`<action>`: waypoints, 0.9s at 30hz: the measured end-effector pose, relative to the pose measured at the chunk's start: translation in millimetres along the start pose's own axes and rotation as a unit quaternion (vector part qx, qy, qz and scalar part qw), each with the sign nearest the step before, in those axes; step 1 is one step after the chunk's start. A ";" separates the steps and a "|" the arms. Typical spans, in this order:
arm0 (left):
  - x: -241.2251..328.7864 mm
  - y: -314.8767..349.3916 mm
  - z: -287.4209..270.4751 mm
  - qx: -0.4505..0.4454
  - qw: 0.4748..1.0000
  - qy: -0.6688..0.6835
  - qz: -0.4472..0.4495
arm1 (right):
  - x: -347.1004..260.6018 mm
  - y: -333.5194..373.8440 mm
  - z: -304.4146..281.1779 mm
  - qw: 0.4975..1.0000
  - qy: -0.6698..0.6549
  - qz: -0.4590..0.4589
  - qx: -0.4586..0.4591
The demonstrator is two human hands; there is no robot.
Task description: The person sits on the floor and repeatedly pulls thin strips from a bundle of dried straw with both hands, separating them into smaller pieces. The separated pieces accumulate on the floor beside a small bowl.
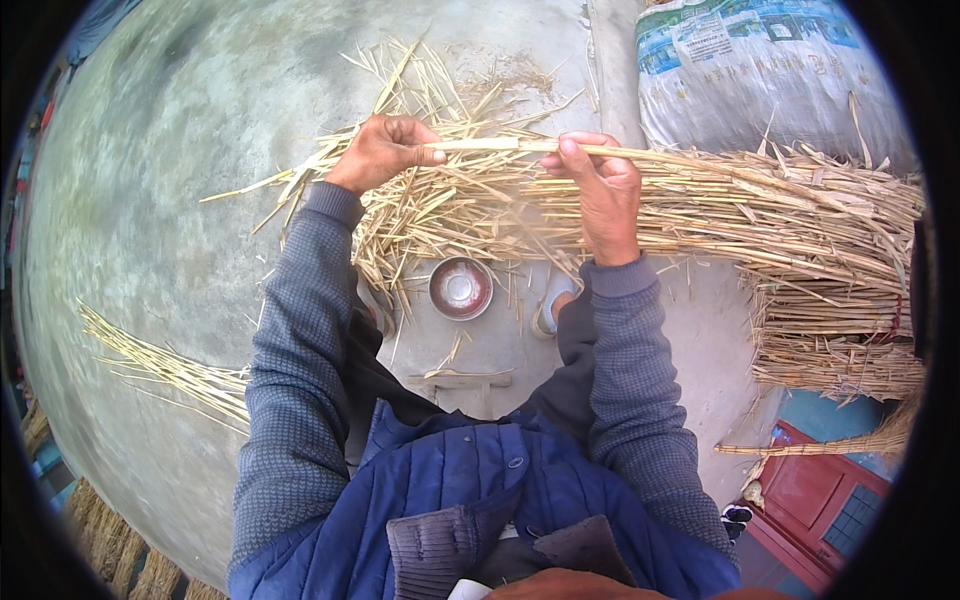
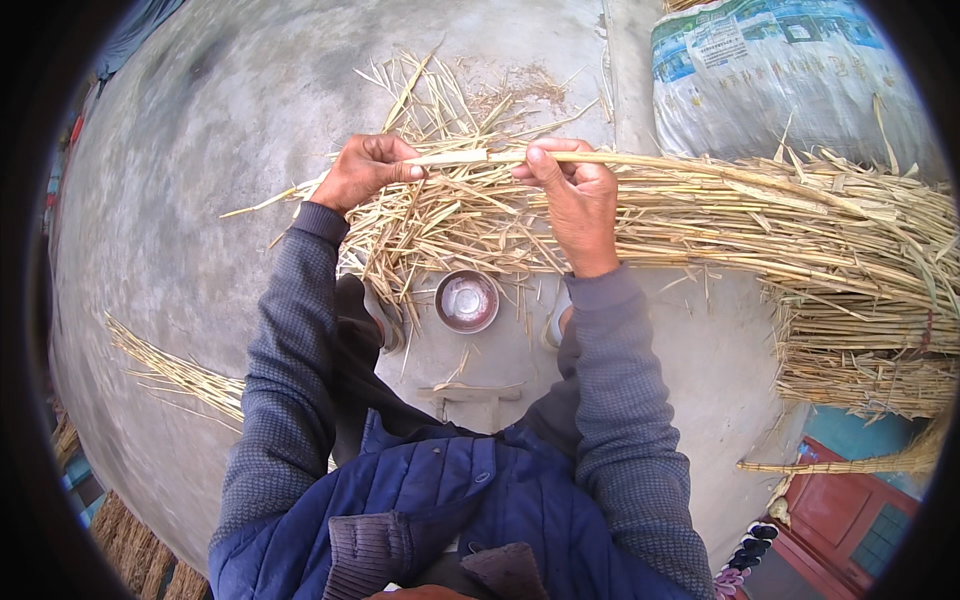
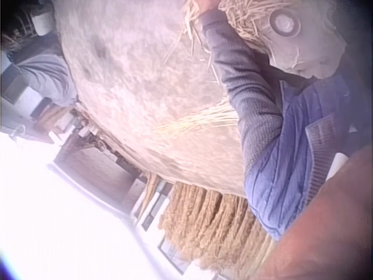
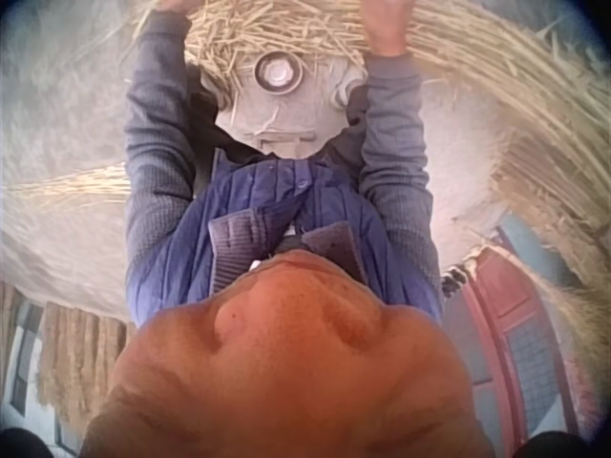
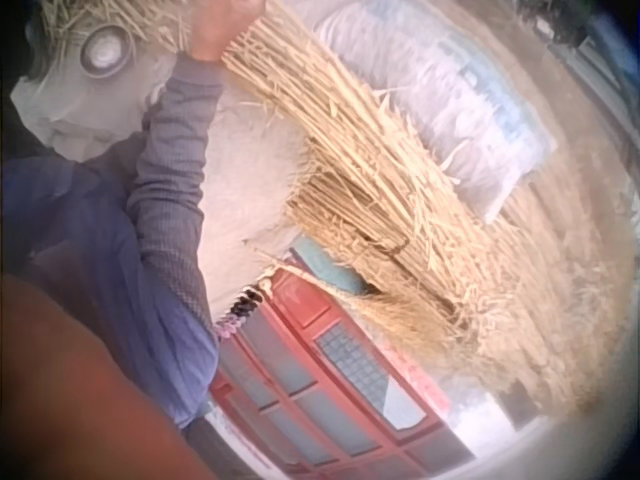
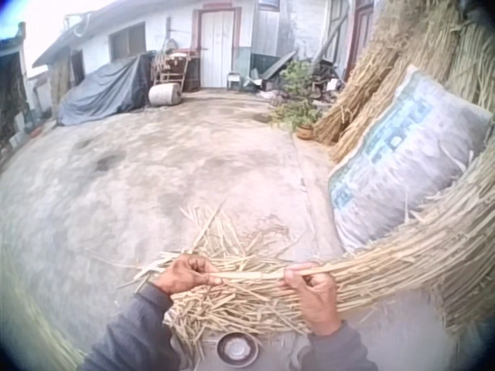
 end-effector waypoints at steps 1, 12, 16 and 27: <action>-1.7 0.0 -0.7 -0.001 1.000 0.003 0.000 | -0.2 0.0 0.8 1.000 0.002 0.001 -0.004; -8.2 -3.4 -33.4 0.229 0.945 0.231 0.024 | -0.6 -6.4 -9.8 0.999 0.006 0.017 0.033; -21.5 -7.8 -53.6 0.230 0.962 0.139 0.047 | 0.9 -10.1 -18.1 0.998 0.029 0.021 0.044; 38.7 15.6 55.7 0.114 0.884 -0.226 0.393 | 18.5 0.2 27.4 0.998 0.060 0.019 -0.012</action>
Point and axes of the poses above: each hand's wrist, its own y-axis away from the middle knuckle, its own z-axis out of the palm, x = y × z, the point moved 1 cm from there along -y, towards the middle knuckle, and after that the axes turned 15 degrees about x, right-handed, at the moved point
